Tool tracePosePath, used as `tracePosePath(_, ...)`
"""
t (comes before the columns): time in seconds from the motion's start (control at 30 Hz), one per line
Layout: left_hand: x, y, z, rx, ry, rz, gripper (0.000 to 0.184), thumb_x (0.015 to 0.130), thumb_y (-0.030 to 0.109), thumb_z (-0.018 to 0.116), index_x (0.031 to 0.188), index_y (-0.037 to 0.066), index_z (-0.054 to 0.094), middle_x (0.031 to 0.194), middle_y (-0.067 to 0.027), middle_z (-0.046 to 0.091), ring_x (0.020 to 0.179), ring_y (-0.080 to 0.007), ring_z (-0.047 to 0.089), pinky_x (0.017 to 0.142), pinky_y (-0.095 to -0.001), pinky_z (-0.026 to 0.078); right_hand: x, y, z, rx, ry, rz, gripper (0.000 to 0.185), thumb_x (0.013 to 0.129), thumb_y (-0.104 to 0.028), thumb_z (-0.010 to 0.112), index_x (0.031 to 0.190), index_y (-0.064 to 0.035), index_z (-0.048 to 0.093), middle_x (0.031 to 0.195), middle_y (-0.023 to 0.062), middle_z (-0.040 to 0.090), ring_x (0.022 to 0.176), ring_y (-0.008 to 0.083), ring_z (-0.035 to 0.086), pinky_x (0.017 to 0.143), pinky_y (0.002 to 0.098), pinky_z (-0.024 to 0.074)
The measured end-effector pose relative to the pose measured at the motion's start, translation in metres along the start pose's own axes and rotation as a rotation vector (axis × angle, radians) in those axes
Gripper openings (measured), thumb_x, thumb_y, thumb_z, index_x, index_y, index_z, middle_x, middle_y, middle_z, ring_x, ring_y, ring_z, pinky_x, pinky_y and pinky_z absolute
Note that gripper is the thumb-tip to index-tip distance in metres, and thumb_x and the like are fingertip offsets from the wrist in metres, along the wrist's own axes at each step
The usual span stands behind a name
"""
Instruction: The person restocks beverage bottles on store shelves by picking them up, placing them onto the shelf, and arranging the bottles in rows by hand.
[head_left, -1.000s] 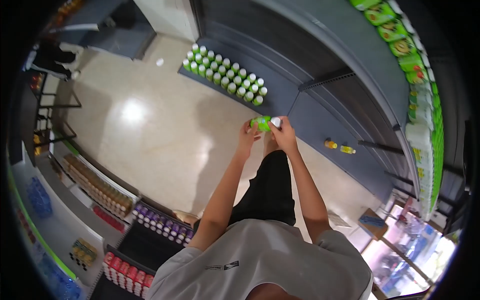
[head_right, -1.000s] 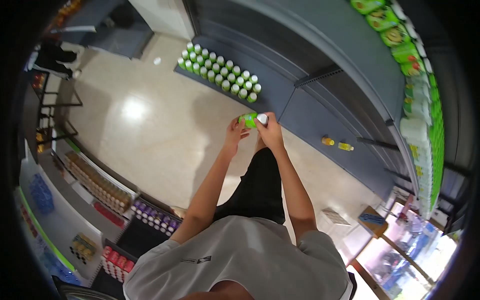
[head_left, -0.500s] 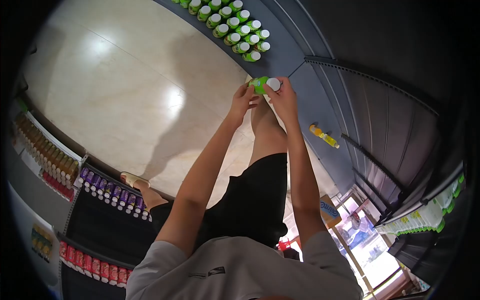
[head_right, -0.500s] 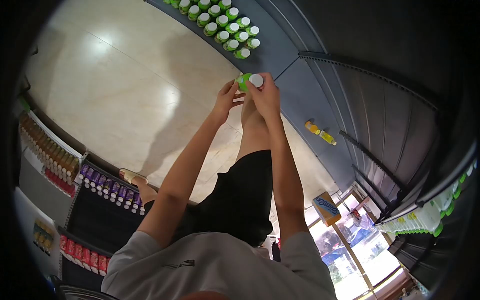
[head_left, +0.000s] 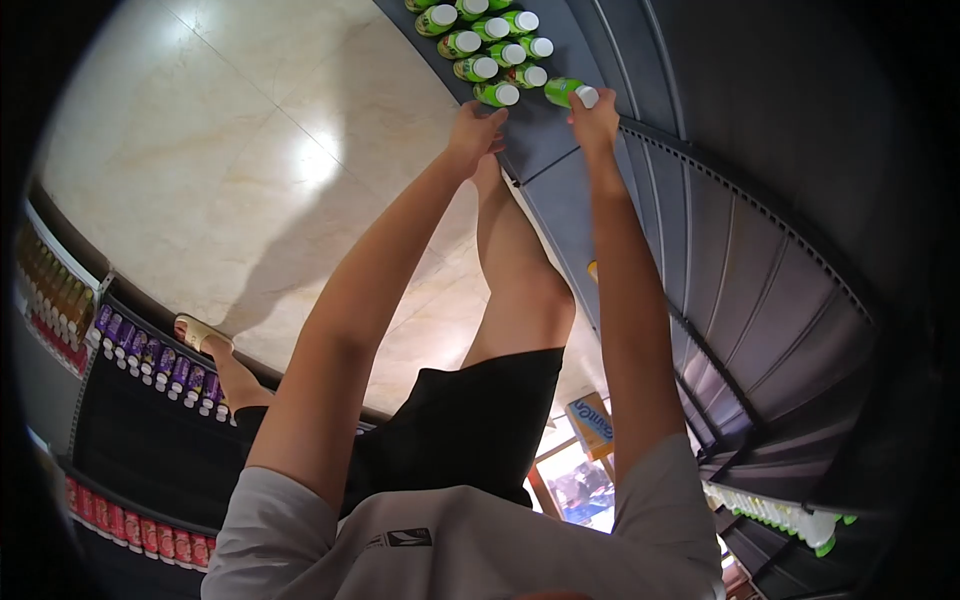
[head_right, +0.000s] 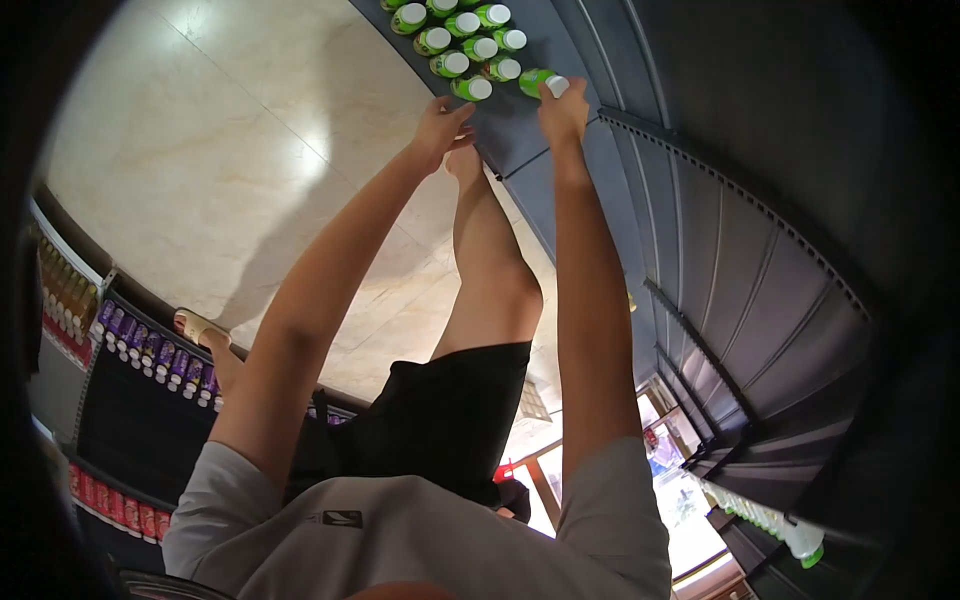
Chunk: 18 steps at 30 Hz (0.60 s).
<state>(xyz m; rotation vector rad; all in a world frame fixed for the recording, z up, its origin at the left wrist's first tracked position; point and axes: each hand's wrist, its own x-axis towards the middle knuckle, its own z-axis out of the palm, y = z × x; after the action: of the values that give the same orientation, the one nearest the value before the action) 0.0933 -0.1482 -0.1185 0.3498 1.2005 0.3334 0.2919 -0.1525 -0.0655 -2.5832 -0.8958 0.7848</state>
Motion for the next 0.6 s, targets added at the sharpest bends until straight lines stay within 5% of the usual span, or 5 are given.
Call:
tracePosePath(0.17,0.041,0.014,0.000,0.184,-0.011,0.007,0.064,0.088,0.024,0.073,0.136,-0.001,0.039,0.110,-0.0153,0.060,0.088,-0.0285,0.067,0.068,-0.0416,0.063,0.075,0.023,0.050,-0.290,0.009,-0.129,0.049,0.091,-0.032,0.070,0.123,-0.0035,0.046,0.103,0.0272,0.069,0.097,0.0454,0.067,0.083,0.0503,0.0530)
tracePosePath(0.27,0.058,0.021,-0.013,0.102,-0.191,-0.061,0.055,0.091,0.026,0.071,0.132,0.003,0.043,0.115,-0.0150,0.057,0.092,-0.0274,0.067,0.074,-0.0399,0.063,0.093,0.042,0.072,-0.101,-0.134,-0.088,0.048,0.091,-0.031,0.069,0.122,-0.0024,0.046,0.108,0.0291,0.067,0.104,0.0480,0.063,0.087,0.0528,0.0502)
tracePosePath(0.3,0.068,0.020,-0.010,0.119,-0.152,-0.118,0.048,0.092,0.022,0.069,0.129,0.003,0.046,0.110,-0.0130,0.060,0.086,-0.0248,0.069,0.073,-0.0368,0.063,0.095,0.054,0.083,-0.126,-0.042,-0.274,0.046,0.091,-0.026,0.071,0.120,0.0007,0.047,0.090,0.0186,0.069,0.067,0.0244,0.069,0.060,0.0371,0.0543)
tracePosePath(0.4,0.073,0.008,-0.008,0.110,-0.153,-0.064,0.047,0.092,0.021,0.068,0.130,0.003,0.047,0.104,-0.0110,0.062,0.081,-0.0212,0.070,0.073,-0.0336,0.062,0.089,0.056,0.088,-0.152,-0.080,-0.313,0.047,0.091,-0.026,0.071,0.119,0.0019,0.047,0.086,0.0162,0.069,0.063,0.0230,0.068,0.059,0.0360,0.0536)
tracePosePath(0.6,0.061,-0.007,-0.006,0.082,-0.020,-0.014,0.062,0.093,0.017,0.067,0.146,0.005,0.037,0.109,-0.0134,0.063,0.084,-0.0216,0.070,0.072,-0.0346,0.059,0.065,0.043,0.082,0.260,-0.203,0.076,0.054,0.094,-0.041,0.067,0.123,0.0005,0.046,0.081,0.0119,0.070,0.061,0.0185,0.066,0.055,0.0331,0.0520)
